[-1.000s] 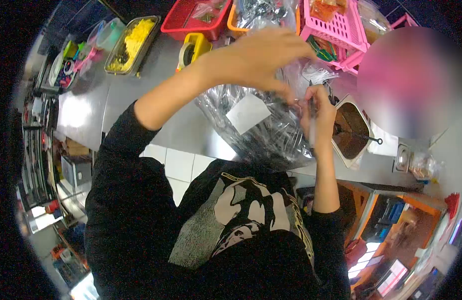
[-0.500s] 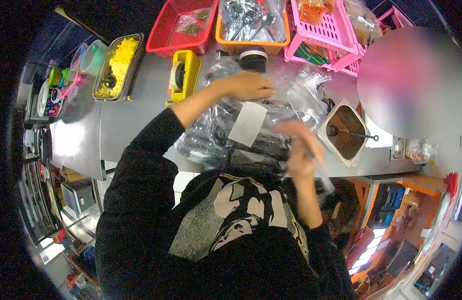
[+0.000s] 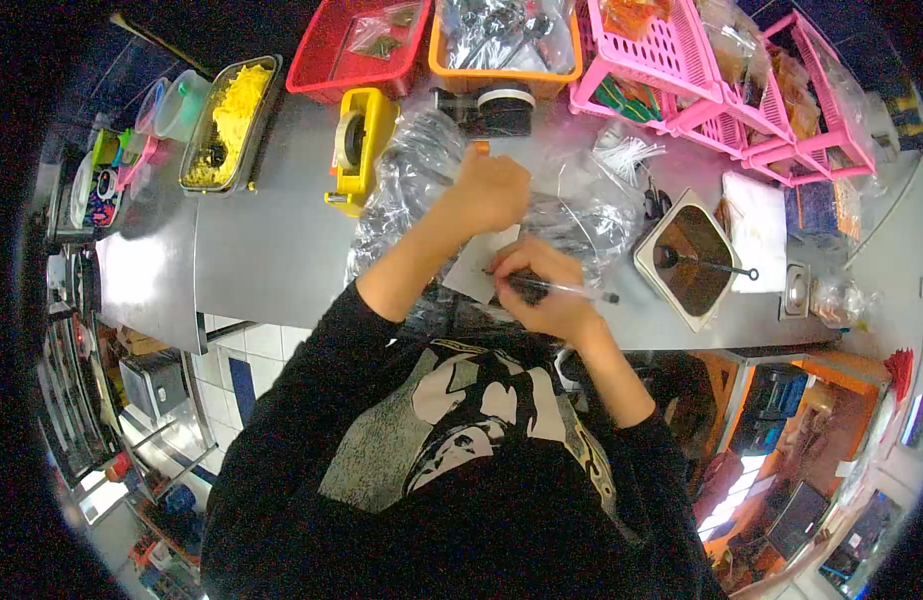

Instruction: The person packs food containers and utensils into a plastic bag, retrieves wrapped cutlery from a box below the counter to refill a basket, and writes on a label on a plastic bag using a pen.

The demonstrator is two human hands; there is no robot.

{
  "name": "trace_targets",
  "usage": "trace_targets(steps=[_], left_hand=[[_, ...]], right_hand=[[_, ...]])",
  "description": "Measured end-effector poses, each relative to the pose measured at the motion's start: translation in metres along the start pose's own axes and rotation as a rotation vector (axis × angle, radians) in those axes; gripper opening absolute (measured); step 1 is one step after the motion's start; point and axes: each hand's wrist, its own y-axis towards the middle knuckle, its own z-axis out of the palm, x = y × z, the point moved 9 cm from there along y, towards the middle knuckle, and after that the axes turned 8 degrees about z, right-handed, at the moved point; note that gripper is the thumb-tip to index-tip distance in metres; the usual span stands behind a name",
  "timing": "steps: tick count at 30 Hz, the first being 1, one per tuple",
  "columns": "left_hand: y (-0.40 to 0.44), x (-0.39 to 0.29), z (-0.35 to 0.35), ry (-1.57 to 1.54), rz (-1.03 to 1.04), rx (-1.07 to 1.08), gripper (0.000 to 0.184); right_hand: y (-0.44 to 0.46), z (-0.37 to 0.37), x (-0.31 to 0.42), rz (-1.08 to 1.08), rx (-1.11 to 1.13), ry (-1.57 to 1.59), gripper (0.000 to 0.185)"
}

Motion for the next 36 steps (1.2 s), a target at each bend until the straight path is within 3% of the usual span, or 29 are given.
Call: trace_targets(steps=[1, 5, 7, 8, 10, 13, 16, 22, 30, 32, 36], left_hand=[[-0.001, 0.005, -0.006, -0.05, -0.084, -0.04, 0.022], [-0.004, 0.005, -0.015, -0.19, -0.087, 0.038, 0.022], [-0.011, -0.002, -0.023, 0.03, -0.125, -0.22, 0.018], [-0.008, 0.003, -0.01, 0.034, -0.129, -0.221, 0.018], [-0.006, -0.002, -0.008, 0.178, 0.002, -0.48, 0.019], [-0.002, 0.01, -0.016, -0.08, 0.066, -0.512, 0.023], [-0.001, 0.012, -0.018, -0.069, 0.084, -0.567, 0.026], [0.0, 0.017, -0.02, -0.239, 0.158, -0.503, 0.034], [0.0, 0.015, -0.022, -0.248, 0.096, -0.453, 0.036], [0.001, 0.015, -0.02, -0.227, 0.069, -0.444, 0.037], [0.003, 0.015, -0.016, -0.226, 0.087, -0.492, 0.037]], right_hand=[[0.002, 0.002, -0.004, -0.009, 0.014, -0.002, 0.015], [0.004, 0.005, -0.004, -0.061, 0.053, 0.017, 0.015], [0.002, 0.005, -0.009, -0.082, 0.047, -0.004, 0.015], [0.001, 0.005, -0.012, -0.095, 0.034, -0.027, 0.014], [0.003, 0.006, -0.017, -0.09, 0.04, -0.027, 0.014], [0.005, 0.005, -0.021, -0.075, 0.034, -0.031, 0.013], [0.009, 0.002, -0.021, -0.075, 0.02, -0.007, 0.013], [0.012, 0.003, -0.018, -0.079, -0.013, -0.015, 0.013], [0.017, 0.004, -0.012, -0.034, -0.018, -0.07, 0.014], [0.019, 0.002, 0.006, -0.155, -0.042, -0.137, 0.014], [0.022, 0.009, -0.013, -0.084, 0.029, -0.107, 0.013]])
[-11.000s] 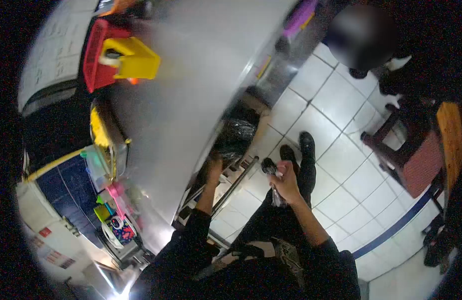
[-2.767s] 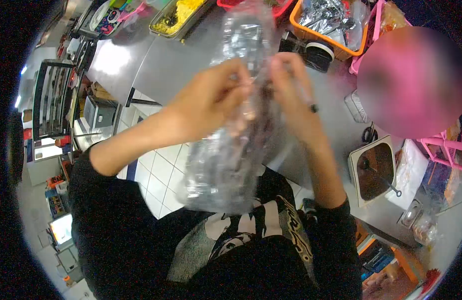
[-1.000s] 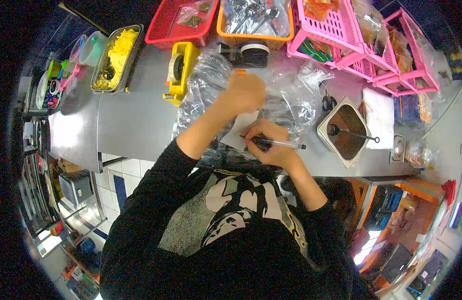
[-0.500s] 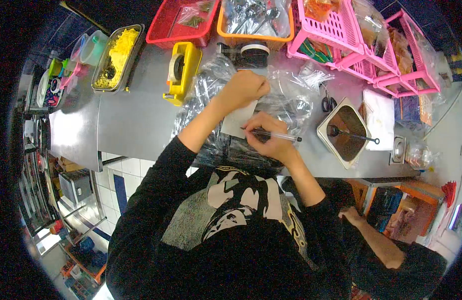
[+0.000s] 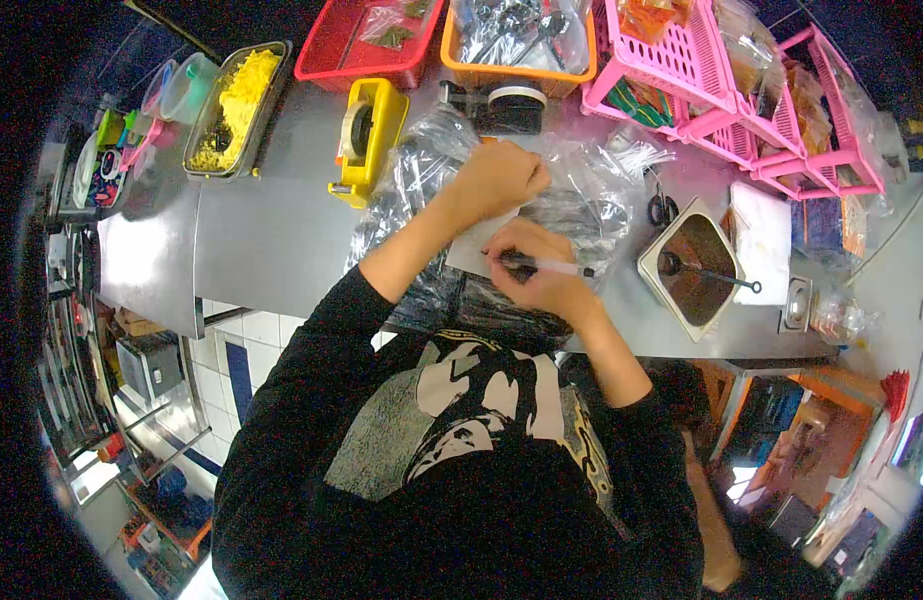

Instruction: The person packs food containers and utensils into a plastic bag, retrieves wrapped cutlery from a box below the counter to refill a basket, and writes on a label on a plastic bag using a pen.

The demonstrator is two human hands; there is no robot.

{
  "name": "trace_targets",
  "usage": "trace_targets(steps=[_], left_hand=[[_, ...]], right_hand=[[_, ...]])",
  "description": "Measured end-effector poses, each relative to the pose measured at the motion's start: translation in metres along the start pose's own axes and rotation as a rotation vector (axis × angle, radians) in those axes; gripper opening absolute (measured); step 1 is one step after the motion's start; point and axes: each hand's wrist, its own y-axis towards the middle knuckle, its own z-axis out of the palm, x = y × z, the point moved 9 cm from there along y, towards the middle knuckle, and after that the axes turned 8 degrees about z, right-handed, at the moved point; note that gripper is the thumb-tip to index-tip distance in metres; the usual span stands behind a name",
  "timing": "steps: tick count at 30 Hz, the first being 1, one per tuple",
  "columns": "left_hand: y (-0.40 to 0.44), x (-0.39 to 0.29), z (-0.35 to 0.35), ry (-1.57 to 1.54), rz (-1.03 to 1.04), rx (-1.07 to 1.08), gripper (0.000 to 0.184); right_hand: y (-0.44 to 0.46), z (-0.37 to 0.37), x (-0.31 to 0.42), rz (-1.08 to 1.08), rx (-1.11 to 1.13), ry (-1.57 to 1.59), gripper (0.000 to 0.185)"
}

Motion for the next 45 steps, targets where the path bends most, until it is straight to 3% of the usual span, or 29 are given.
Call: trace_targets(steps=[4, 39, 41, 45], left_hand=[[-0.001, 0.005, 0.003, 0.007, -0.008, 0.014, 0.031], [-0.002, 0.005, 0.007, 0.015, -0.013, 0.071, 0.034], [-0.002, 0.004, 0.006, 0.025, -0.003, 0.064, 0.034], [-0.002, 0.004, 0.004, 0.01, -0.036, 0.085, 0.033]], right_hand=[[0.002, 0.003, -0.006, -0.002, 0.025, 0.077, 0.012], [0.0, 0.0, -0.012, 0.024, -0.061, 0.014, 0.012], [-0.001, 0.004, -0.018, 0.129, -0.029, 0.008, 0.01], [0.0, 0.002, -0.019, 0.107, -0.079, 0.026, 0.011]])
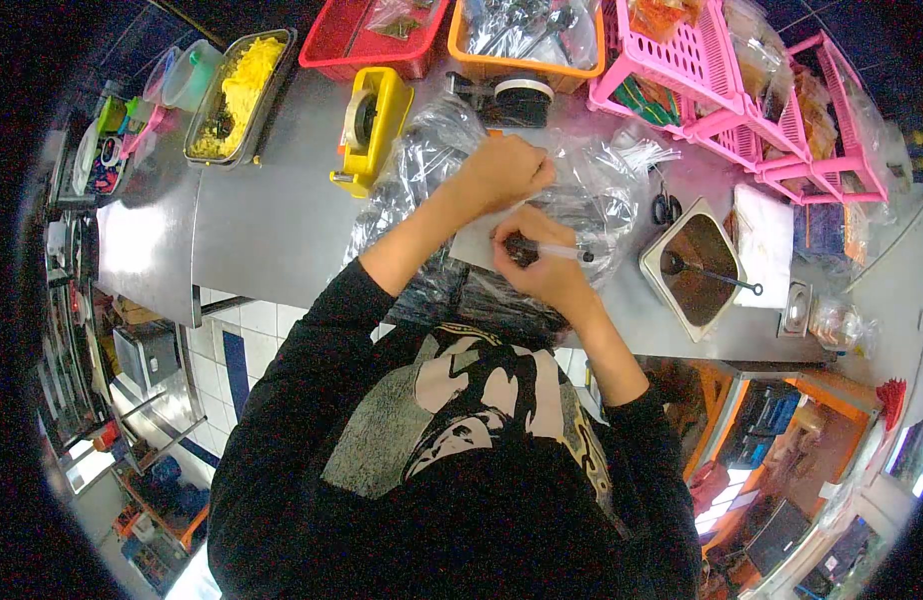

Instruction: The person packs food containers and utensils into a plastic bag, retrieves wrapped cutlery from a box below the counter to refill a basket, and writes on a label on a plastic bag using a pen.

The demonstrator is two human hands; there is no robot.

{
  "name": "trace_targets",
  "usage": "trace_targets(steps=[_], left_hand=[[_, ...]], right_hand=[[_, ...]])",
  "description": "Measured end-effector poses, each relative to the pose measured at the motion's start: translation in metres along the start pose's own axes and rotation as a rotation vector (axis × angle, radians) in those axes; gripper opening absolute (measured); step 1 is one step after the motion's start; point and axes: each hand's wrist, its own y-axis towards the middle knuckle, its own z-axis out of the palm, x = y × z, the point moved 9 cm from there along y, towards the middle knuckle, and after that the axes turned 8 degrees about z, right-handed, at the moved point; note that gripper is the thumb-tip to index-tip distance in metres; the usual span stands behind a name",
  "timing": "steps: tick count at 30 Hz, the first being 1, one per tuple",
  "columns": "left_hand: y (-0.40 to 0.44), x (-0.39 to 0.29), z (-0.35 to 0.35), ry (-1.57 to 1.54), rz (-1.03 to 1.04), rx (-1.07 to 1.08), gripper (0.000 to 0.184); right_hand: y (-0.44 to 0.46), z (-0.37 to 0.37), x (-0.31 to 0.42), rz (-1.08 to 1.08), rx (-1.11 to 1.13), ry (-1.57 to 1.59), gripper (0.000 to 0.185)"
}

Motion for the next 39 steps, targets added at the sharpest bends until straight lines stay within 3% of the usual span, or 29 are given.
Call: trace_targets(steps=[12, 17, 23, 39], left_hand=[[0.001, 0.001, 0.003, -0.029, 0.001, 0.015, 0.034], [-0.001, -0.002, -0.001, -0.043, 0.02, -0.012, 0.035], [0.0, -0.001, 0.002, -0.021, 0.02, -0.008, 0.035], [-0.001, -0.003, 0.0, 0.0, 0.059, -0.031, 0.032]], right_hand=[[0.001, 0.0, 0.0, 0.009, 0.0, -0.049, 0.011], [0.0, -0.002, -0.014, 0.103, -0.004, 0.079, 0.01], [0.001, 0.0, 0.003, -0.033, -0.014, -0.067, 0.011], [0.003, 0.0, 0.001, 0.057, -0.003, -0.034, 0.012]])
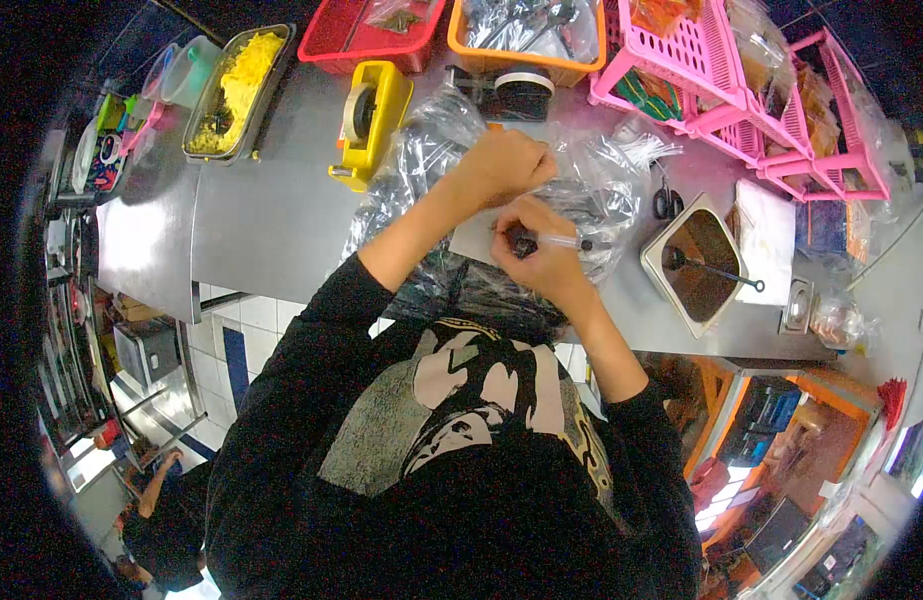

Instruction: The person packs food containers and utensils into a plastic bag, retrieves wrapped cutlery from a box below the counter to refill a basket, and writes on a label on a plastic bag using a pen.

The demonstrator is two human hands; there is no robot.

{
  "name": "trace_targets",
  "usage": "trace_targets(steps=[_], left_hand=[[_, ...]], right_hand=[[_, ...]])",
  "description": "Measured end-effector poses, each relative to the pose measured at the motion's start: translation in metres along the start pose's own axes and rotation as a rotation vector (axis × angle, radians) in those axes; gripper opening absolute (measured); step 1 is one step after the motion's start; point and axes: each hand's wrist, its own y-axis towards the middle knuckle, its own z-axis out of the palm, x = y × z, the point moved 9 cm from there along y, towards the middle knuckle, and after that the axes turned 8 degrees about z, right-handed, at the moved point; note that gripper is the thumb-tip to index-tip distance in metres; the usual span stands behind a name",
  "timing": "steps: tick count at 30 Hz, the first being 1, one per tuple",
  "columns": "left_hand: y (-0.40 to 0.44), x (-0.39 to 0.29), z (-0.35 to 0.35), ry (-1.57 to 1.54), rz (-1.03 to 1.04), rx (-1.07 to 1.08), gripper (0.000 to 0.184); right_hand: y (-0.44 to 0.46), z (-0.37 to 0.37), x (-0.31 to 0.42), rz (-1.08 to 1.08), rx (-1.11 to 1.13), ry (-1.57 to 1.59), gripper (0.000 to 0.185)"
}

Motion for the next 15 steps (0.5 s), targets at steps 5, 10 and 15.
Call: trace_targets(steps=[5, 10, 15], left_hand=[[0.002, -0.001, 0.001, 0.024, -0.001, 0.016, 0.033], [0.0, 0.001, 0.001, -0.027, -0.048, 0.04, 0.033], [0.0, 0.0, -0.003, -0.055, -0.058, 0.024, 0.035]], right_hand=[[-0.001, -0.002, -0.005, 0.031, 0.008, 0.108, 0.011], [-0.003, -0.002, -0.008, -0.047, 0.042, 0.063, 0.011], [-0.002, 0.0, -0.004, -0.065, 0.055, 0.037, 0.01]])
